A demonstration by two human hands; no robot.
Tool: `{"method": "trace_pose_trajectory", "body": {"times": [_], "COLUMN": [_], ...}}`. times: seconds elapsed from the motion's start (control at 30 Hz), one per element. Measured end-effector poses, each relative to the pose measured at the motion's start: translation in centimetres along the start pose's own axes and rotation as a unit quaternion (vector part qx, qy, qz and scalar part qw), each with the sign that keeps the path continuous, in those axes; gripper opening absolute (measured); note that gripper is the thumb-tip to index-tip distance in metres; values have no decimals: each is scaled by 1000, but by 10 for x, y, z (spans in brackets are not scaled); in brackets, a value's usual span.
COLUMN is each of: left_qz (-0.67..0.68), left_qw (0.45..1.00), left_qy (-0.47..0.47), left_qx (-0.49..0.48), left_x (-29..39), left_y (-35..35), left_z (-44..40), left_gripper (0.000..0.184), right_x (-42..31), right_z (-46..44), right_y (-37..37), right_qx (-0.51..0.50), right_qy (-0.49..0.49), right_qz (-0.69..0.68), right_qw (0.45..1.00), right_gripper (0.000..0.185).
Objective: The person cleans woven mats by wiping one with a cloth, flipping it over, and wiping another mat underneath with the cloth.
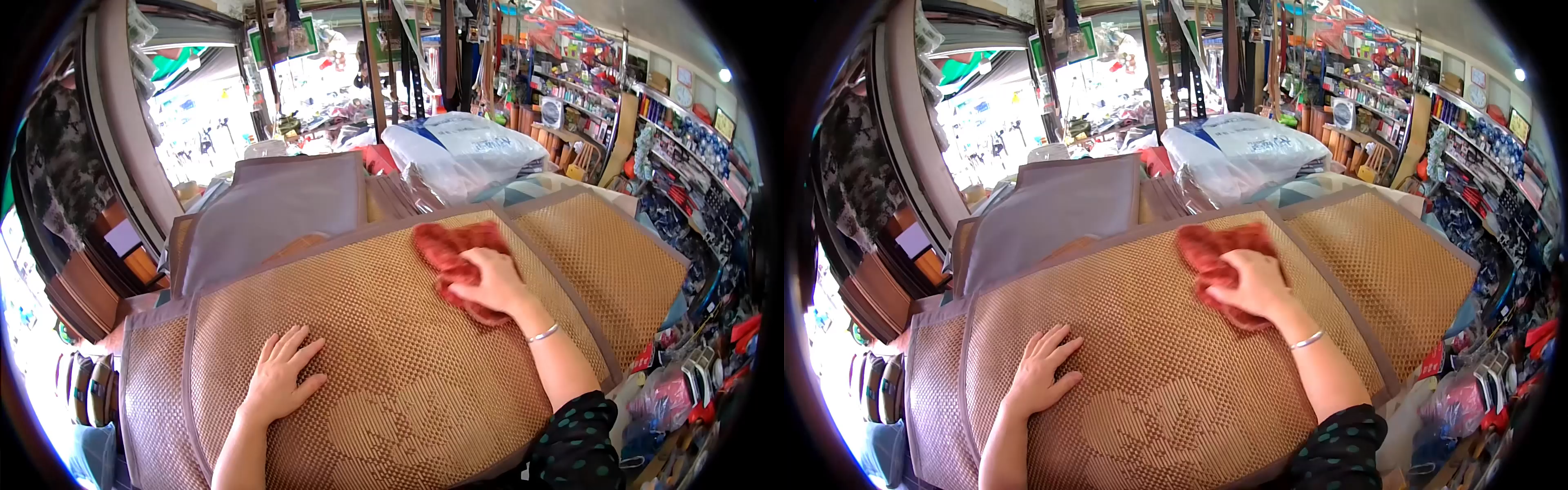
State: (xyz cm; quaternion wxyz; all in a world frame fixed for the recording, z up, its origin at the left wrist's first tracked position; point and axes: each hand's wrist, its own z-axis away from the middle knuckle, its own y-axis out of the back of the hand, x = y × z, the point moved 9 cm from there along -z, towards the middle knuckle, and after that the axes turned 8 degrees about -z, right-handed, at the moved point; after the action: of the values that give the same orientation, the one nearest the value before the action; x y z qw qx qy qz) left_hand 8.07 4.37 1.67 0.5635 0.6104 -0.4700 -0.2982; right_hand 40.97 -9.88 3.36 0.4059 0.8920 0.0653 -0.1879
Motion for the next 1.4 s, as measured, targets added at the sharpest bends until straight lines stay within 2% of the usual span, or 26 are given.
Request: {"method": "trace_pose_trajectory", "body": {"times": [0.03,0.1,0.2,0.23,0.3,0.33,0.43,0.53,0.57,0.63,0.7,0.77,0.83,0.93,1.0,1.03,1.07,1.17,1.2,1.23,1.3,1.4], "left_qz": [4,-1,-11,-15,-18,-21,-12,-23,-25,-17,-31,-26,-28,-22,-24,-24,-26,-14,-18,-22,-21,-32], "left_qw": [1000,1000,1000,1000,1000,1000,1000,1000,1000,1000,999,1000,1000,1000,1000,1000,999,1000,1000,1000,1000,999], "left_qy": [2,2,-2,-3,-7,-12,-21,-11,-7,-14,-5,-12,-14,-18,-18,-16,-17,-19,-20,-22,-16,-6], "left_qx": [-2,0,0,-1,-1,4,10,6,7,0,-6,-8,-2,-4,-3,-4,-8,-2,1,4,-3,-20], "left_x": [0,-1,-1,-1,-3,-4,-7,-4,-3,0,-3,-3,-4,-3,-2,-2,-2,-3,-2,-1,-1,-6], "left_y": [-1,-1,-2,-2,-4,-4,-7,-5,-3,-1,-5,-6,-5,-6,-5,-5,-6,-5,-3,-2,-3,-8], "left_z": [0,0,0,0,0,1,-1,0,0,1,1,1,2,1,0,1,1,0,1,0,-1,-2], "left_gripper": [61,60,59,59,59,59,58,59,59,59,60,60,60,60,60,60,60,60,60,60,60,62], "right_x": [21,25,-39,-78,-141,-171,-210,-176,-148,-100,-40,8,7,-57,-131,-156,-175,-199,-190,-181,-141,-77], "right_z": [-1,4,10,11,34,52,90,55,38,9,2,3,8,19,33,53,74,107,102,92,68,30], "right_y": [6,14,1,-9,-40,-50,-63,-55,-51,-27,-9,1,7,-7,-21,-30,-43,-54,-56,-50,-44,-11], "right_qx": [-11,10,-31,-93,-196,-215,-241,-253,-209,-143,-34,-8,-15,-81,-174,-172,-224,-295,-294,-286,-209,-145], "right_qy": [-53,-70,35,82,162,237,315,250,202,106,48,-15,-42,50,150,220,261,302,283,268,227,98], "right_qz": [-7,23,-4,-57,-115,-124,-188,-155,-204,-111,-36,-24,1,-21,-85,-100,-113,-157,-190,-165,-172,-62], "right_qw": [999,997,999,991,960,939,898,922,935,978,998,1000,999,995,970,955,932,893,893,905,935,983], "right_gripper": [58,56,54,54,55,58,59,59,57,53,55,58,56,59,53,55,60,68,68,67,66,64]}}
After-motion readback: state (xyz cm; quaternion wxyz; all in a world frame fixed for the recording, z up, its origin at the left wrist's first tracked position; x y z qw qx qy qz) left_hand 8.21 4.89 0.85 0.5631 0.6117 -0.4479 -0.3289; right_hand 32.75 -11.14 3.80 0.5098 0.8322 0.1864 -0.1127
